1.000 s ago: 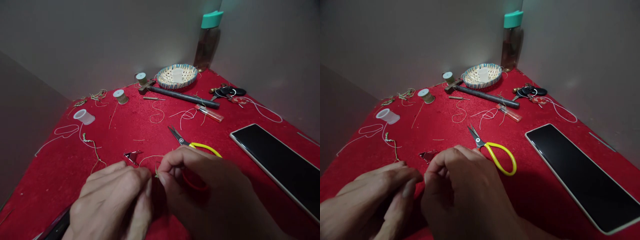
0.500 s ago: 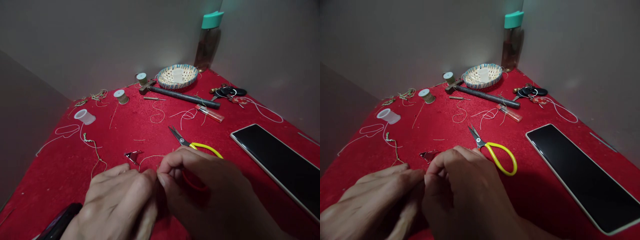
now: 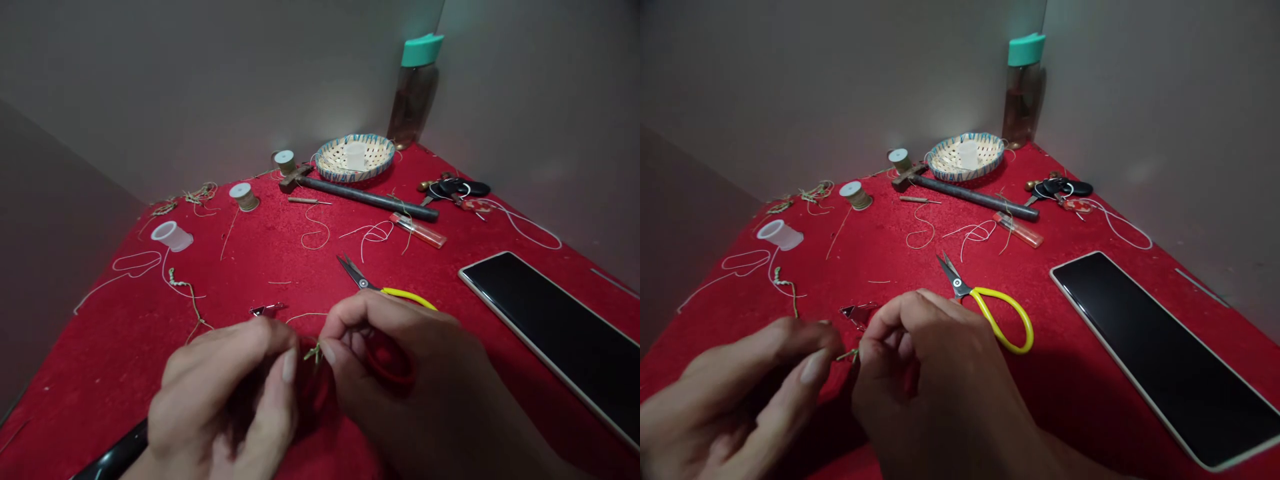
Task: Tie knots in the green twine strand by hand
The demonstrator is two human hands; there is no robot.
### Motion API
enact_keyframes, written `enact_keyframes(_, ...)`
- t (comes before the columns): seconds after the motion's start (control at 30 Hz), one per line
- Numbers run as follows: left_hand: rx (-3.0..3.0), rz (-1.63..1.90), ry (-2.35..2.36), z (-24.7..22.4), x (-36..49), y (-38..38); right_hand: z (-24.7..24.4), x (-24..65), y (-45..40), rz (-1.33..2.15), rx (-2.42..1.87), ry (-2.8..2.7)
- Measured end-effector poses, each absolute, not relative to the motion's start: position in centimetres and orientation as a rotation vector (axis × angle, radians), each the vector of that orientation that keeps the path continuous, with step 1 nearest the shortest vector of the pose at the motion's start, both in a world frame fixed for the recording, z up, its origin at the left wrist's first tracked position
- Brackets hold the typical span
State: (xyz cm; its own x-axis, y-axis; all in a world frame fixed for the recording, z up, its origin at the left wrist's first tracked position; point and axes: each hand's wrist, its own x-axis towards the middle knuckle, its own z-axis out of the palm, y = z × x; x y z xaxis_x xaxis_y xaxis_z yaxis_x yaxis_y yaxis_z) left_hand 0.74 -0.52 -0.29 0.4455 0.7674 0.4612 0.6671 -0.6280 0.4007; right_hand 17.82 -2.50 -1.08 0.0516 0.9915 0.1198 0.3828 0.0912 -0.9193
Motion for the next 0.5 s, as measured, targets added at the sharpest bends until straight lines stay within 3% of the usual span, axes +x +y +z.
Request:
enact_keyframes(0.2, 2.411, 0.778, 1.204, -0.54, 0.30, -0.58, -1.39, 17.85, -2.39, 0.880, -1.437, -1.490)
enact_keyframes(0.5, 1.844, 0.907, 1.248, -0.84, 0.37, 0.02, -1.75, 18.06, -2.24, 0.825, -1.483, -1.525)
